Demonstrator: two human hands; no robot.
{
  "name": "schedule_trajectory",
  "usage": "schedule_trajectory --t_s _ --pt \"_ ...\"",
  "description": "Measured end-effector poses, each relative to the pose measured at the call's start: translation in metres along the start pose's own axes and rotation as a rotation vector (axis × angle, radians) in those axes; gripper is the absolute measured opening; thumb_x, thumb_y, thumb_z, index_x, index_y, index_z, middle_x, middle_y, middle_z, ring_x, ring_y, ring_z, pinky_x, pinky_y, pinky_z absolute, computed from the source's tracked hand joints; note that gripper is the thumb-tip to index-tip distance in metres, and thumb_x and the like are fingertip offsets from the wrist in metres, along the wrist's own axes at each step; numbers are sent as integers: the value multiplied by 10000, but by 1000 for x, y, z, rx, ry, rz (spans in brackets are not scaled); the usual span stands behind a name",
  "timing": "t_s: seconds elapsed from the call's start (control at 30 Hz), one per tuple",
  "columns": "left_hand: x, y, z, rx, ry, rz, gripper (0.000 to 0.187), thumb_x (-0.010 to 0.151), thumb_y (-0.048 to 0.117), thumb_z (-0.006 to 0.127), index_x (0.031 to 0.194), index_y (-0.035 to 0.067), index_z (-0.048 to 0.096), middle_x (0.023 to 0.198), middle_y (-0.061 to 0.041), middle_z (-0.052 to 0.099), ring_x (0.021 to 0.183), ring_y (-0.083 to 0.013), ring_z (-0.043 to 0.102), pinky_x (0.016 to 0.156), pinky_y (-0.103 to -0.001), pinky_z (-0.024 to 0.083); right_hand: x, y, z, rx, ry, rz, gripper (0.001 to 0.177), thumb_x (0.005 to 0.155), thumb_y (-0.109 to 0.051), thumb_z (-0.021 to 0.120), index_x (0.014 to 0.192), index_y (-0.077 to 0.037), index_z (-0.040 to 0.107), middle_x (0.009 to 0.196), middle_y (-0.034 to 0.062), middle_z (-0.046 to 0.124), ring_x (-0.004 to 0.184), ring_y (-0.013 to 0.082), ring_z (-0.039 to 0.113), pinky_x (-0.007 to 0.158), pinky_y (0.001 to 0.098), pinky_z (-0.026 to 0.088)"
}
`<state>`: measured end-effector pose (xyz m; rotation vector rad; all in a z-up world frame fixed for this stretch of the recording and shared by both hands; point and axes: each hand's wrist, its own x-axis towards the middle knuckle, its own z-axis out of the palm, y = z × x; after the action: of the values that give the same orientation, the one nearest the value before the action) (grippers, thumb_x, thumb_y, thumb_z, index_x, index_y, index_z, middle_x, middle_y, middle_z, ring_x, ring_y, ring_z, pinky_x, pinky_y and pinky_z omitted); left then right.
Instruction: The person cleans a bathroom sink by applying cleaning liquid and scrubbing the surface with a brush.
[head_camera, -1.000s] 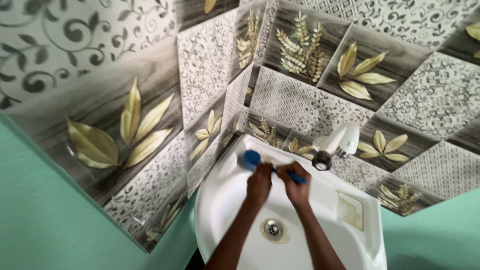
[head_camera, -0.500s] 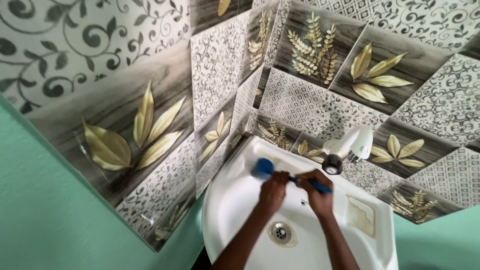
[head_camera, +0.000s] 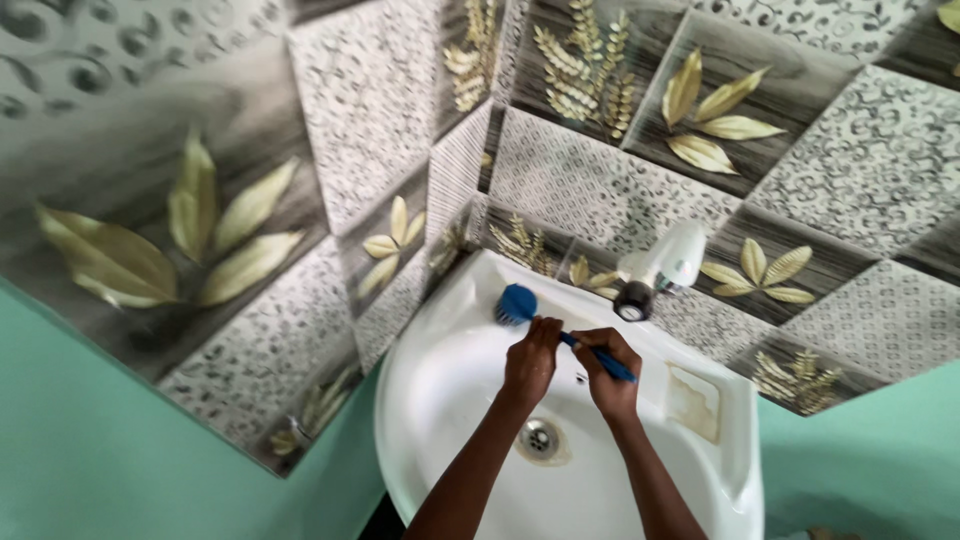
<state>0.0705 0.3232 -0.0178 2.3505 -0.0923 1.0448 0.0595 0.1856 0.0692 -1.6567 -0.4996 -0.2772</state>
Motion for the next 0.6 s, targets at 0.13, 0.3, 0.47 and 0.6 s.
schedule_trajectory --t_s 0.13,0.3,0.47,0.6 --pt "1 46 50 -32 -59 56 411 912 13 552 1319 15 604 1337 -185 660 1277 -362 620 756 -425 618 -15 10 -46 29 151 -7 84 927 38 708 1002 15 677 1029 111 764 918 120 668 835 259 543" --pt "-5 104 101 -90 -139 53 318 969 44 549 1284 27 591 1260 -148 683 1260 -355 639 702 -440 609 -15 13 -125 -73 176 36 77 891 54 718 953 18 691 982 109 773 889 139 706 809 277 566" --pt "-21 170 153 -156 -190 70 309 955 53 554 1256 26 622 1228 -154 690 1171 -343 667 692 -448 592 -28 10 -209 -156 181 -15 106 866 65 733 955 17 702 970 104 764 875 133 687 805 260 544" --pt "-35 246 176 -295 -287 134 298 909 50 562 1186 61 671 1095 -117 730 1018 -300 707 756 -432 584 -57 -10 -280 -347 201 58 99 887 51 740 982 24 731 898 118 746 795 141 640 725 263 514"
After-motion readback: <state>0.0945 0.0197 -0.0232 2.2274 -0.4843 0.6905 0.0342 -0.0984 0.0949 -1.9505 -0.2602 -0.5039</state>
